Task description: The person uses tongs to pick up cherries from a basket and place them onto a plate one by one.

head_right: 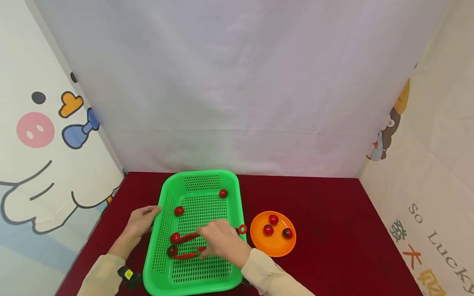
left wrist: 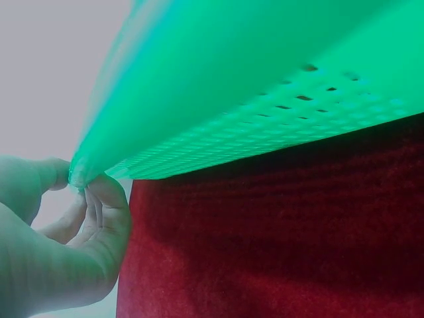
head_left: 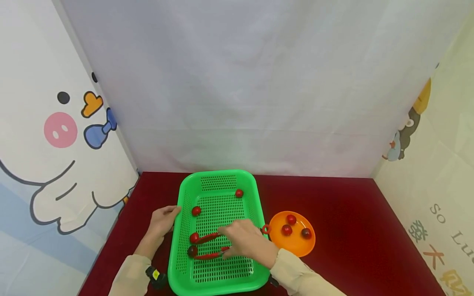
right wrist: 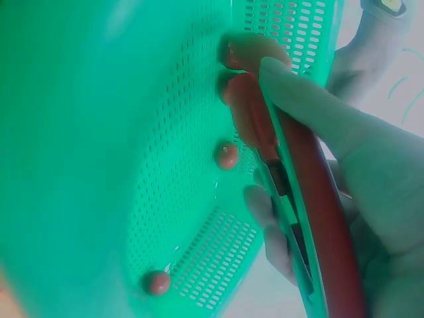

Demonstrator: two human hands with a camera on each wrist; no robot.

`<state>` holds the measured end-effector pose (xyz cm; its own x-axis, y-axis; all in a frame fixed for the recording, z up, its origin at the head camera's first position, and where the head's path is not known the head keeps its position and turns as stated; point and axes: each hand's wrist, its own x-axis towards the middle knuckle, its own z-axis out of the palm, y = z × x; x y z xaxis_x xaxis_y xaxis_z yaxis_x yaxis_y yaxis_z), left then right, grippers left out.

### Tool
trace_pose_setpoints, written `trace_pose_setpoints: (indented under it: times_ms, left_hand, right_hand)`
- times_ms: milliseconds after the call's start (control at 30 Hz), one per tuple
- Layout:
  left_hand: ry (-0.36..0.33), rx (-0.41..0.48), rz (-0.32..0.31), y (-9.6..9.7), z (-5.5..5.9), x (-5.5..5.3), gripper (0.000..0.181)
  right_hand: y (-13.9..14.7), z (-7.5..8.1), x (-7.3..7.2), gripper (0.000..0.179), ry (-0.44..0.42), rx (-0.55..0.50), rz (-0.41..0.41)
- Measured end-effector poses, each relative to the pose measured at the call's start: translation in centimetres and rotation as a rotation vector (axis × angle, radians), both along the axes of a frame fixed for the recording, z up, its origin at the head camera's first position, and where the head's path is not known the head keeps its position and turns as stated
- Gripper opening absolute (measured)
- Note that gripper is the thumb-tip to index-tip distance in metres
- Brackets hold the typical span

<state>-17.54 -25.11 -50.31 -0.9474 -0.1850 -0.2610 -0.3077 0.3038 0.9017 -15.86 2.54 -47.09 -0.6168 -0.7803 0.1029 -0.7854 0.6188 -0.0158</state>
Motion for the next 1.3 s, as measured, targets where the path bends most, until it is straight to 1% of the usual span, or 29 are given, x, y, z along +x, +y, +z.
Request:
trace_pose_setpoints:
  times_ms: [167,400,667,833,1067,1300]
  left_hand:
    - [-0.004,0.008,0.002,0.1,0.1,0.0,0.052]
    - [0.017,0.002,0.0,0.1,0.0,0.0,0.05]
    - [0.021,-0.004,0.001,0.2,0.0,0.1,0.05]
    - [0.019,-0.005,0.005,0.2,0.1,0.1,0.05]
    - [0.016,0.001,0.008,0.1,-0.1,0.0,0.051]
    - [0.016,-0.005,0.005,0.1,0.0,0.1,0.051]
  right_hand:
    - [-0.6,-0.1,0.1,0.05,-0.007,0.028,-0.012]
    - [-1.0,-0.4,0.4,0.048,0.02,0.017,-0.005]
    - [-0.4,-0.4,0.3,0.046,-0.017,0.012,-0.023]
    - [0.3,-0.3,0.2,0.045,-0.022,-0.032,-0.03]
    - [1.6,0.2,0.4,0.048,-0.02,-0.08,-0.044]
    - [3.2,0.4,0.6,0.048,-0.011,-0.182,-0.047]
